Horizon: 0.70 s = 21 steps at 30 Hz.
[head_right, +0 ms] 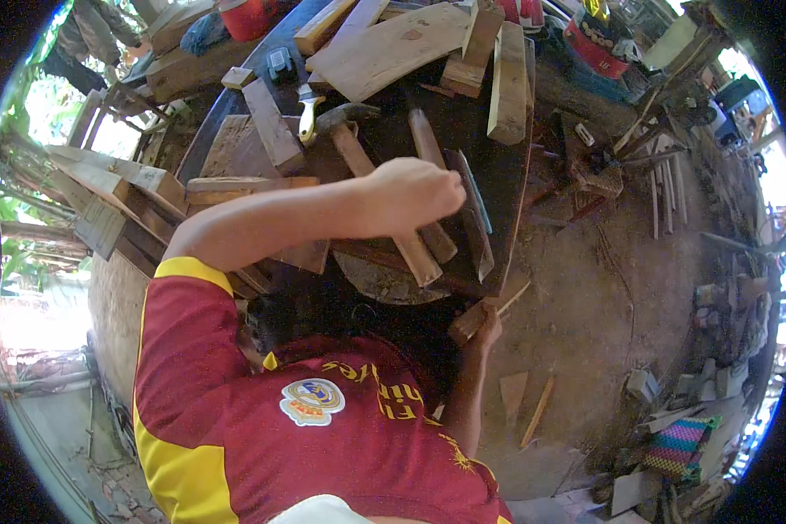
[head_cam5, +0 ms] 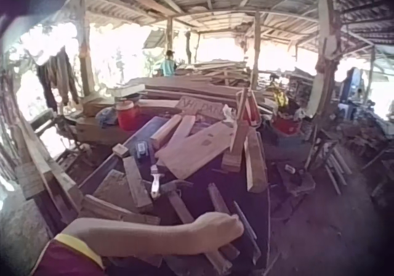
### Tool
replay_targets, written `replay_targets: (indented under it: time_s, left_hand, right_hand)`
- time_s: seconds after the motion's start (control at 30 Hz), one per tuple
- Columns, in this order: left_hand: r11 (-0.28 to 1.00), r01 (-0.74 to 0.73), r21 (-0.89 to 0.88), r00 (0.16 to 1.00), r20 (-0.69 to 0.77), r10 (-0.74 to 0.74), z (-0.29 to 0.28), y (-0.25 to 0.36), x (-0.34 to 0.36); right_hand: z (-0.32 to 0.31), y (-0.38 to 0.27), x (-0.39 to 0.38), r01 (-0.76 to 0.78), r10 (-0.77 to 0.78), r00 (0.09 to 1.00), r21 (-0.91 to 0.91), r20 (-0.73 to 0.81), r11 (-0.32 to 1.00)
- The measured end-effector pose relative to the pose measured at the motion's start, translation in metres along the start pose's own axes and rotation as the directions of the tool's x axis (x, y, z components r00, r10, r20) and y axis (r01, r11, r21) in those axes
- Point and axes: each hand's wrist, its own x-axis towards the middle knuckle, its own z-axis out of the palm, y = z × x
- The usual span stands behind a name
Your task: The person carves a small wooden block using a chisel and mallet, then brushes the surface of a longer wooden plank with a yellow-handled brush. The person handles the wood and tools directly without visible secondary objects.
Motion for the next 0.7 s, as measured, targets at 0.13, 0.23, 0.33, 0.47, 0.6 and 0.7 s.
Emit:
replay_targets:
  time_s: [0.13,0.23,0.33,0.47,0.6,0.7]
  left_hand:
    - [0.993,-0.105,-0.050,0.991,0.075,0.108,-0.020,0.018,-0.011]
    - [0.992,-0.112,-0.053,0.991,0.071,0.116,-0.009,0.013,-0.021]
    - [0.997,-0.068,-0.038,0.997,-0.046,0.066,-0.014,0.016,-0.033]
    - [0.991,-0.063,-0.118,0.911,-0.412,0.009,-0.089,0.028,-0.077]
    - [0.996,0.027,0.089,0.469,-0.881,0.066,-0.162,0.034,-0.210]
    - [0.933,-0.227,0.281,0.348,-0.871,0.347,-0.195,0.054,-0.251]
  right_hand:
    - [0.000,0.006,0.007,-0.001,0.001,0.999,0.015,-0.044,1.000]
    - [-0.011,0.018,0.026,0.048,-0.051,0.998,-0.056,-0.044,0.997]
    - [-0.033,0.038,0.052,0.083,-0.085,0.996,-0.079,-0.030,0.993]
    - [-0.032,0.037,0.051,0.097,-0.097,0.993,-0.008,-0.059,0.995]
    - [-0.031,0.039,0.052,0.096,-0.097,0.992,-0.021,-0.086,0.995]
    - [-0.012,0.020,0.033,0.088,-0.093,0.992,-0.055,-0.088,0.995]
